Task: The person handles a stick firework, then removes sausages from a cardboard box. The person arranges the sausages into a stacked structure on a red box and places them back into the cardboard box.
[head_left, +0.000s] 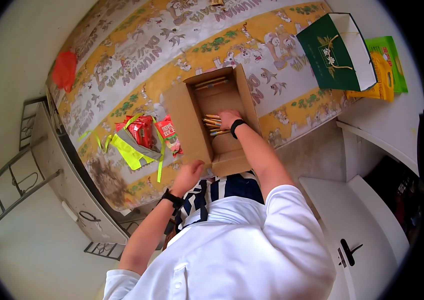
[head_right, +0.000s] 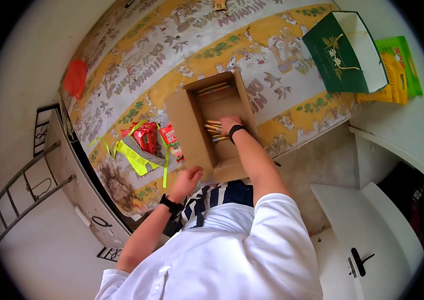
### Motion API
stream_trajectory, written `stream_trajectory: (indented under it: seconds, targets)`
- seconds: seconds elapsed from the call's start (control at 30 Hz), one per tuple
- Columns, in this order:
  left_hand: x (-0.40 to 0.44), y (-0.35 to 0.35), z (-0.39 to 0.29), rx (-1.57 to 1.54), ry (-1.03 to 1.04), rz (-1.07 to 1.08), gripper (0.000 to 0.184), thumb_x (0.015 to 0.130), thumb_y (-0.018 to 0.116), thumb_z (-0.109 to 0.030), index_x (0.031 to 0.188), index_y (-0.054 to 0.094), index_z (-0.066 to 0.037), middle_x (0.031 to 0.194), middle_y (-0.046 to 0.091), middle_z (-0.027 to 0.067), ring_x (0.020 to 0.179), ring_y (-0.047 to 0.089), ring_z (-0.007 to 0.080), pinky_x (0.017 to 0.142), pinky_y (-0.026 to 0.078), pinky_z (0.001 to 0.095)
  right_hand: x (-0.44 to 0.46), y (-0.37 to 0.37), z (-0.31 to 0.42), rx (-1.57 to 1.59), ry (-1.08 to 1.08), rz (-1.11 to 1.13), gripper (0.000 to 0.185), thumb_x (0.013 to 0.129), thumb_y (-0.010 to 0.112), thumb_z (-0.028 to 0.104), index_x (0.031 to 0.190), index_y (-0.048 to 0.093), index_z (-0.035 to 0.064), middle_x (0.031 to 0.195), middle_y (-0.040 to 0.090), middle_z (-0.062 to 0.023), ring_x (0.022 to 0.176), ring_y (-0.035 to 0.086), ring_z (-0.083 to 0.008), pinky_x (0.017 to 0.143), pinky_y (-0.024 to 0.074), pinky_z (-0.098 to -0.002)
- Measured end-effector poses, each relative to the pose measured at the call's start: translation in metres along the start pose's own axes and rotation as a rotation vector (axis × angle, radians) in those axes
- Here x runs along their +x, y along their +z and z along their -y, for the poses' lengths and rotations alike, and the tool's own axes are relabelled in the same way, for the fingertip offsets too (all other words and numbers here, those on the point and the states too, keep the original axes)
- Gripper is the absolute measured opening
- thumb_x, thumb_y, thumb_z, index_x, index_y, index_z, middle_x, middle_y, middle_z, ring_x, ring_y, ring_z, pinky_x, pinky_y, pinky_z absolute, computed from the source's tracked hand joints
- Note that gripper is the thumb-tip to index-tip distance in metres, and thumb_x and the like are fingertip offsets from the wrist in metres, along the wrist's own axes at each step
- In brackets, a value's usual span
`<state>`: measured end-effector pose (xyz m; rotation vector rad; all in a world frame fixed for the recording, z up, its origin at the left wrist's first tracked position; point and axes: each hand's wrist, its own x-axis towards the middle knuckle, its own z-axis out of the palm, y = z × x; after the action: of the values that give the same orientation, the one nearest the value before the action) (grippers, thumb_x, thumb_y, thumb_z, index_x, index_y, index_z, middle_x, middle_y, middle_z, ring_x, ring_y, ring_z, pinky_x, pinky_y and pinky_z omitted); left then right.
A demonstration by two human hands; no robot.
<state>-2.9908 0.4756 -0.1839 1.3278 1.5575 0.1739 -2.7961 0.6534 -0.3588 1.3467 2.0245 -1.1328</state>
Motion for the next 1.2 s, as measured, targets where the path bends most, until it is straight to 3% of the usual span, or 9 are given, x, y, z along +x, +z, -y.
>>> stream_trajectory:
  seconds: [0.33,0.47,0.53,0.57,0.67,0.77,0.9,0.97,1.2]
  targets:
    - [0.117,0.093,0.027,-1.054,-0.57,0.156,0.029,0.095,0.056,-0.01,0.119,0.06,0.005,0.107,0.068,0.012,0.094,0.068,0.026,0.086,0.055,0.036,-0.013,0.009,-0.012,0.007,0.025,0.115,0.044,0.066,0.075,0.025,0.106,0.074,0.0083,0.102,0.073,-0.0169,0.097,0.07,-0.0336,0.086,0.0559,-0.0431]
    - [0.148,0.167,0.113,-0.632,-0.011,0.184,0.033,0.098,0.051,-0.009,0.129,0.049,0.002,0.116,0.062,0.0164,0.109,0.062,0.0304,0.093,0.054,0.042,-0.008,0.005,-0.023,0.121,0.026,0.246,0.054,0.062,0.078,0.033,0.109,0.073,0.0073,0.105,0.072,-0.019,0.096,0.069,-0.0343,0.085,0.0553,-0.0416]
    - [0.138,0.134,0.051,-1.298,-0.735,0.083,0.033,0.098,0.049,-0.009,0.129,0.049,0.003,0.12,0.06,0.0173,0.115,0.058,0.0298,0.096,0.053,0.0435,-0.002,0.009,-0.032,0.275,0.011,0.3,0.058,0.064,0.078,0.041,0.109,0.073,0.0039,0.106,0.072,-0.0197,0.096,0.069,-0.0341,0.086,0.0547,-0.0407]
    - [0.136,0.132,0.047,-1.31,-0.741,0.076,0.033,0.098,0.049,-0.009,0.129,0.049,0.003,0.12,0.06,0.0173,0.115,0.058,0.0298,0.096,0.053,0.0435,0.002,0.007,-0.033,0.266,0.007,0.312,0.058,0.064,0.078,0.041,0.109,0.073,0.0039,0.106,0.072,-0.0197,0.096,0.069,-0.0341,0.086,0.0547,-0.0407]
    - [0.131,0.147,0.058,-1.252,-0.743,0.031,0.036,0.097,0.05,-0.01,0.131,0.047,0.002,0.12,0.059,0.0173,0.109,0.061,0.0305,0.09,0.054,0.0438,0.008,0.007,-0.033,0.288,0.027,0.41,0.063,0.067,0.077,0.049,0.108,0.072,0.0011,0.106,0.072,-0.0197,0.095,0.069,-0.0336,0.086,0.0542,-0.0408]
    - [0.141,0.18,0.09,-0.743,-0.597,-0.206,0.049,0.094,0.054,-0.012,0.139,0.039,0.001,0.111,0.063,0.0165,0.1,0.065,0.0291,0.081,0.055,0.0404,0.011,0.007,-0.03,0.276,0.012,0.386,0.048,0.076,0.074,0.049,0.08,0.068,0.0015,0.056,0.056,-0.0091,0.047,0.052,-0.022,0.047,0.0403,-0.0394]
    - [0.132,0.166,0.076,-0.396,-0.51,-0.234,0.062,0.09,0.058,-0.011,0.144,0.031,0.001,0.093,0.067,0.0173,0.083,0.069,0.0282,0.074,0.054,0.0382,0.01,-0.002,-0.028,0.299,0.017,0.444,0.048,0.077,0.073,0.049,0.08,0.067,0.0012,0.057,0.057,-0.01,0.048,0.053,-0.0225,0.048,0.0413,-0.0397]
    - [0.132,0.164,0.082,-0.304,-0.451,-0.206,0.064,0.089,0.058,-0.011,0.144,0.03,0.002,0.088,0.068,0.0178,0.079,0.069,0.0287,0.074,0.054,0.038,0.006,-0.013,-0.021,0.243,0.11,0.522,0.06,0.072,0.076,0.049,0.106,0.073,0.0,0.094,0.073,-0.0185,0.083,0.07,-0.0296,0.075,0.0543,-0.0397]
    - [0.12,0.118,0.041,-0.357,-0.498,-0.084,0.052,0.086,0.055,-0.011,0.134,0.04,0.002,0.112,0.061,0.0379,0.11,0.058,0.0522,0.095,0.047,0.0521,-0.002,0.011,-0.03,0.45,-0.033,0.333,0.046,0.077,0.078,0.036,0.106,0.072,0.0005,0.094,0.073,-0.019,0.084,0.07,-0.0301,0.077,0.0541,-0.0402]
